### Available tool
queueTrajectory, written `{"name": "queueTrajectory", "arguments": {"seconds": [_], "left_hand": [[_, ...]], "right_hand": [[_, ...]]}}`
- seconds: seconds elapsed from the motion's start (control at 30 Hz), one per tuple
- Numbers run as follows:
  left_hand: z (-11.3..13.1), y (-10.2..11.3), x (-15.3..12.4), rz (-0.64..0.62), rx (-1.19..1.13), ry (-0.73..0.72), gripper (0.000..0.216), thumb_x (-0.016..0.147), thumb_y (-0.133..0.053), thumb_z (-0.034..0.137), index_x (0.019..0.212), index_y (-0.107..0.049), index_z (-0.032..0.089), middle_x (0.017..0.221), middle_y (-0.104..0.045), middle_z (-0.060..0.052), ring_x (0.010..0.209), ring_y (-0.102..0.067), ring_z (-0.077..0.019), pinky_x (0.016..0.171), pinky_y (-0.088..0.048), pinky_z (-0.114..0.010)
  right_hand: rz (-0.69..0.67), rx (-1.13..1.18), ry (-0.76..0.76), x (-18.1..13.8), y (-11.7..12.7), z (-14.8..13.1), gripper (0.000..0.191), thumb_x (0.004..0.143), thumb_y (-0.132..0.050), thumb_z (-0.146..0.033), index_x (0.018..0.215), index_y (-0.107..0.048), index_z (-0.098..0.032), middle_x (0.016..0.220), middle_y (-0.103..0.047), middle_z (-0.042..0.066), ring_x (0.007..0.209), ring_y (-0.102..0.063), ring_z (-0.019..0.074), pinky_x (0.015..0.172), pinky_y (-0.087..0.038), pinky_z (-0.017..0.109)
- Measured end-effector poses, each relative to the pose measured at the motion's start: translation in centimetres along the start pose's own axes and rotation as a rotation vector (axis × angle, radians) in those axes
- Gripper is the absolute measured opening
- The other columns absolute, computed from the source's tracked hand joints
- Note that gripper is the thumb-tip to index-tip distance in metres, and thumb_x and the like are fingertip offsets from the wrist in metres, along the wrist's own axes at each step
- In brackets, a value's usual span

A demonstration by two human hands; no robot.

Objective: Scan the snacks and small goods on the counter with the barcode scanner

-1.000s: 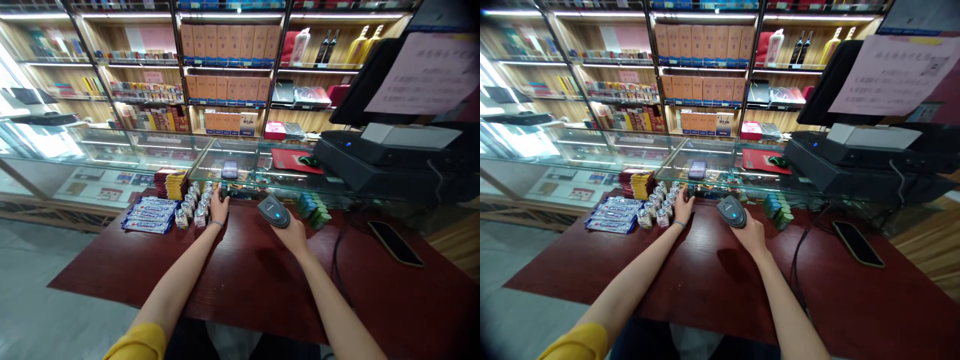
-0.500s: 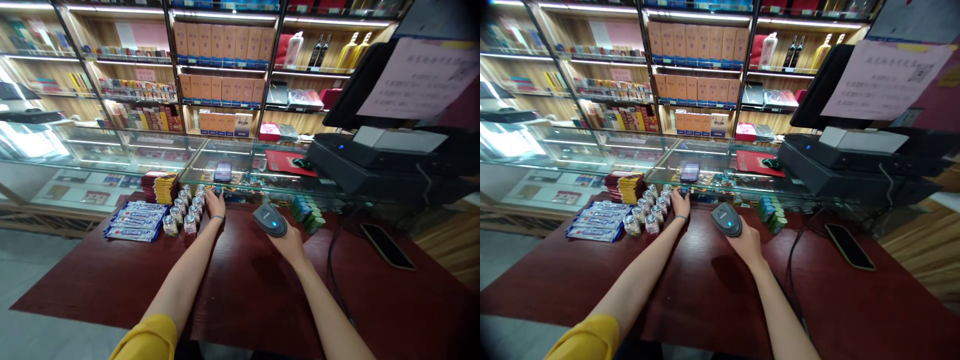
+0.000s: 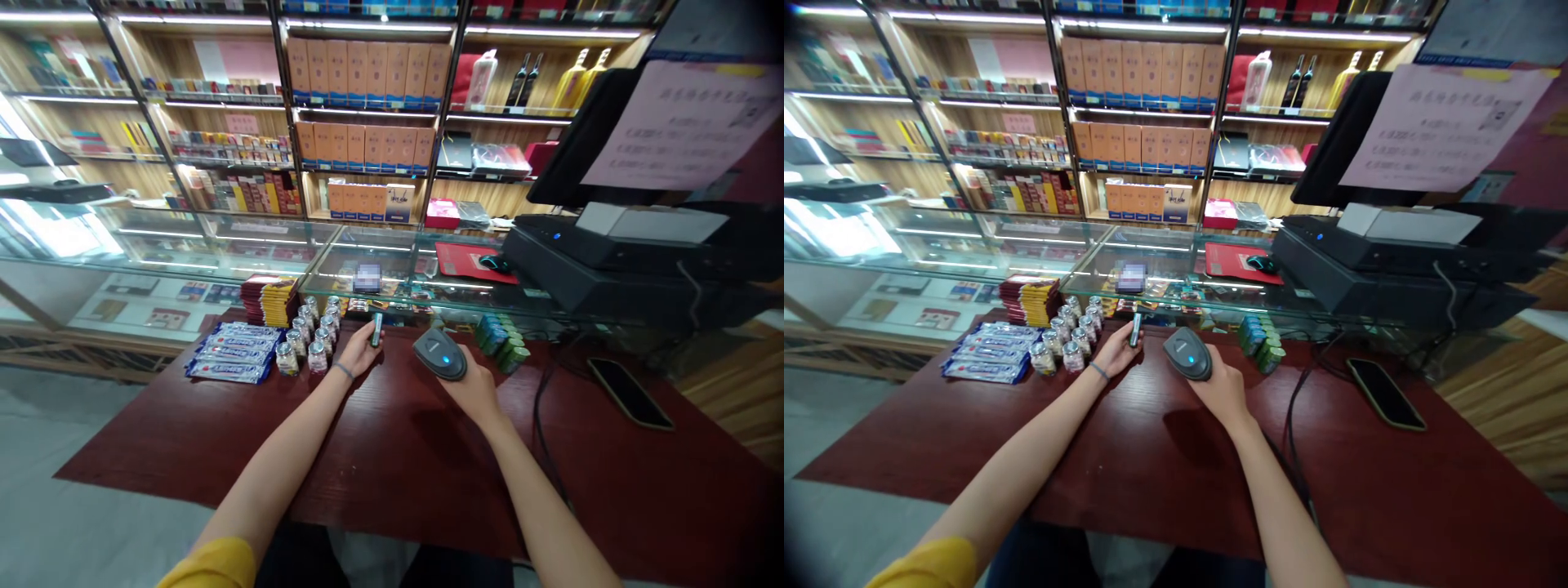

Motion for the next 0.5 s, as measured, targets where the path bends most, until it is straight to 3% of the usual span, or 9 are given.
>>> {"name": "queueTrajectory", "arguments": {"seconds": [0.13, 0.3, 0.5], "left_hand": [[-0.4, -0.9, -1.5, -0.076, -0.294, 0.133, 0.013, 0.091, -0.06, 0.023, 0.099, -0.067, 0.014, 0.091, -0.067, -0.005, 0.074, -0.062, -0.0088, 0.06, -0.049, -0.018], [-0.3, -1.1, -1.5, -0.081, -0.352, 0.168, 0.014, 0.094, -0.055, 0.018, 0.096, -0.067, 0.012, 0.09, -0.067, -0.005, 0.071, -0.061, -0.0082, 0.059, -0.048, -0.018], [-0.7, -0.9, -0.7, -0.084, -0.331, 0.155, 0.015, 0.092, -0.056, 0.016, 0.101, -0.068, 0.014, 0.088, -0.065, -0.005, 0.072, -0.059, -0.0086, 0.061, -0.047, -0.018]], "right_hand": [[-0.119, -0.194, 0.152, -0.7, -1.5, -2.4, 0.049, 0.076, -0.063, -0.034, 0.123, -0.052, -0.024, 0.081, -0.076, 0.004, 0.073, -0.073, 0.0269, 0.058, -0.044, 0.028], [-0.206, -0.283, 0.288, -1.4, -3.1, -4.3, 0.059, 0.076, -0.063, -0.03, 0.132, -0.045, -0.02, 0.084, -0.076, 0.005, 0.072, -0.072, 0.0241, 0.056, -0.039, 0.026], [-0.236, -0.317, 0.307, -1.5, -3.1, -4.2, 0.029, 0.072, -0.063, -0.024, 0.1, -0.058, -0.022, 0.081, -0.075, 0.005, 0.075, -0.072, 0.0241, 0.056, -0.036, 0.027]]}}
Point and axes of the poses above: each hand's wrist, its own x-axis towards the middle knuckle, its own y-axis out of the back of the hand, z = x × y, the point moved 9 cm from there along x, towards the middle knuckle
